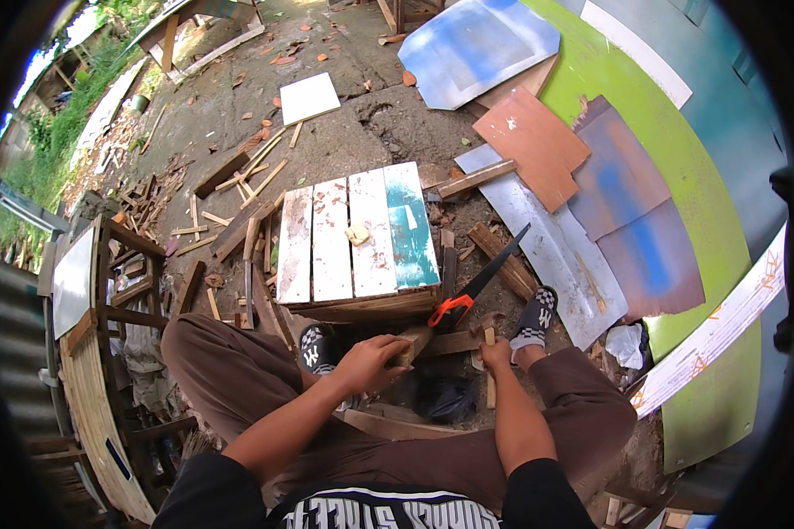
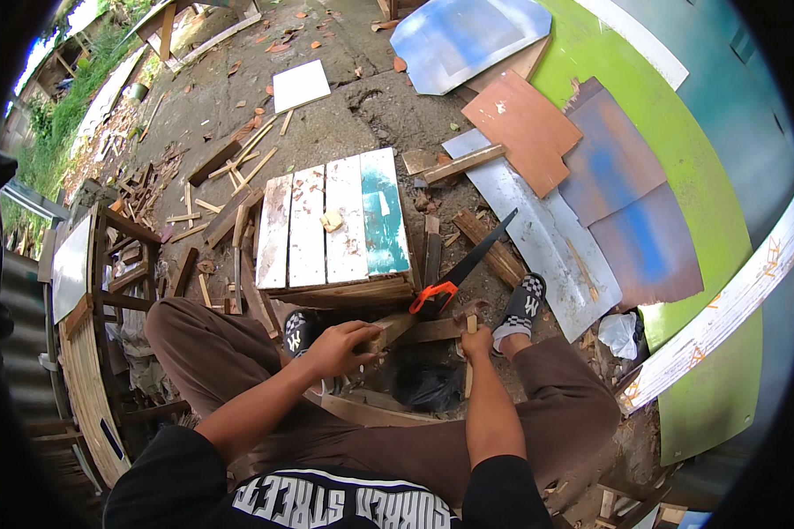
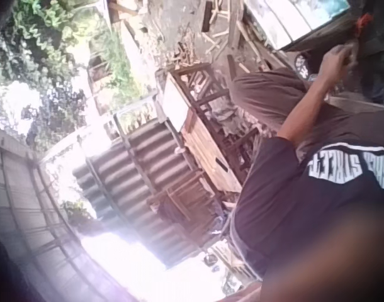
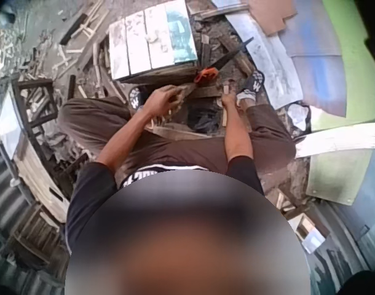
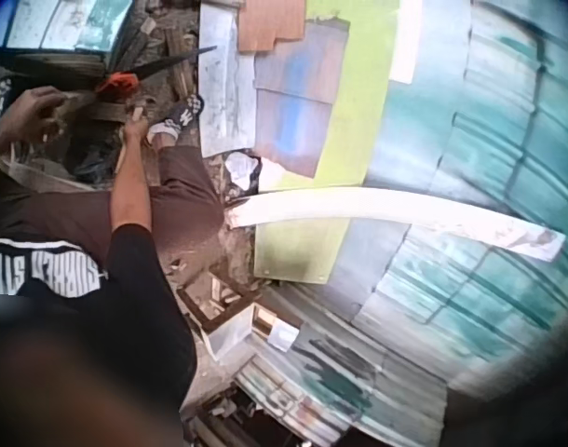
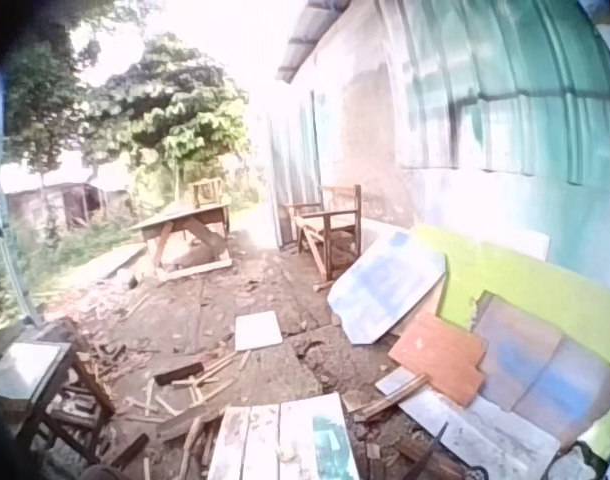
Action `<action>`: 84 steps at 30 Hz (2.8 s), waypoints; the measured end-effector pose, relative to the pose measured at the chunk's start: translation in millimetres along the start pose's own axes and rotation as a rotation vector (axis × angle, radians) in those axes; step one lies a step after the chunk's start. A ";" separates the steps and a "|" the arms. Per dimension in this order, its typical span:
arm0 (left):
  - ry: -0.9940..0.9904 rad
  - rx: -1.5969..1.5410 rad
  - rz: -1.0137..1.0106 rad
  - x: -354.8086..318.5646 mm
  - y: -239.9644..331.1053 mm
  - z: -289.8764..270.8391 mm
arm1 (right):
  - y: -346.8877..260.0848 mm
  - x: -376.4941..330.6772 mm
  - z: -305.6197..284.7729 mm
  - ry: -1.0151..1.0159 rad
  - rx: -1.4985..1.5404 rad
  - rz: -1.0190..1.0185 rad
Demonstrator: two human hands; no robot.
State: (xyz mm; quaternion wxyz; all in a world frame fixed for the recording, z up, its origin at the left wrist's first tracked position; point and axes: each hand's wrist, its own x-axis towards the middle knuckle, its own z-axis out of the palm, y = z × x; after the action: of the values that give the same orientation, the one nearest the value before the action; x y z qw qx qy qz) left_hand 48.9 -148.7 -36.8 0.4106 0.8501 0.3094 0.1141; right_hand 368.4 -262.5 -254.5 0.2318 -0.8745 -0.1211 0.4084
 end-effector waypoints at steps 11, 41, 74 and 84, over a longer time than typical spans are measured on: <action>0.694 -0.552 0.111 -25.4 75.8 -221.3 | -39.8 7.3 -12.7 0.255 -0.481 -0.035; 0.420 -0.494 0.083 101.7 -66.0 -318.2 | -367.3 354.2 159.4 0.133 0.559 0.185; -0.011 -0.021 0.284 53.9 77.5 -172.5 | -89.8 -138.0 -58.9 -0.211 0.589 -0.609; -0.321 0.329 0.157 51.3 31.0 -62.7 | -16.3 -66.8 62.5 -0.174 0.188 -0.858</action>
State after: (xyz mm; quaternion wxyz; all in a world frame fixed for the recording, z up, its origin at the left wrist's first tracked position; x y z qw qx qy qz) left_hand 74.4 -92.2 23.8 0.3005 0.9342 0.1876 -0.0430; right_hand 277.3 -256.1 -237.2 0.4478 -0.6825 -0.4544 0.3567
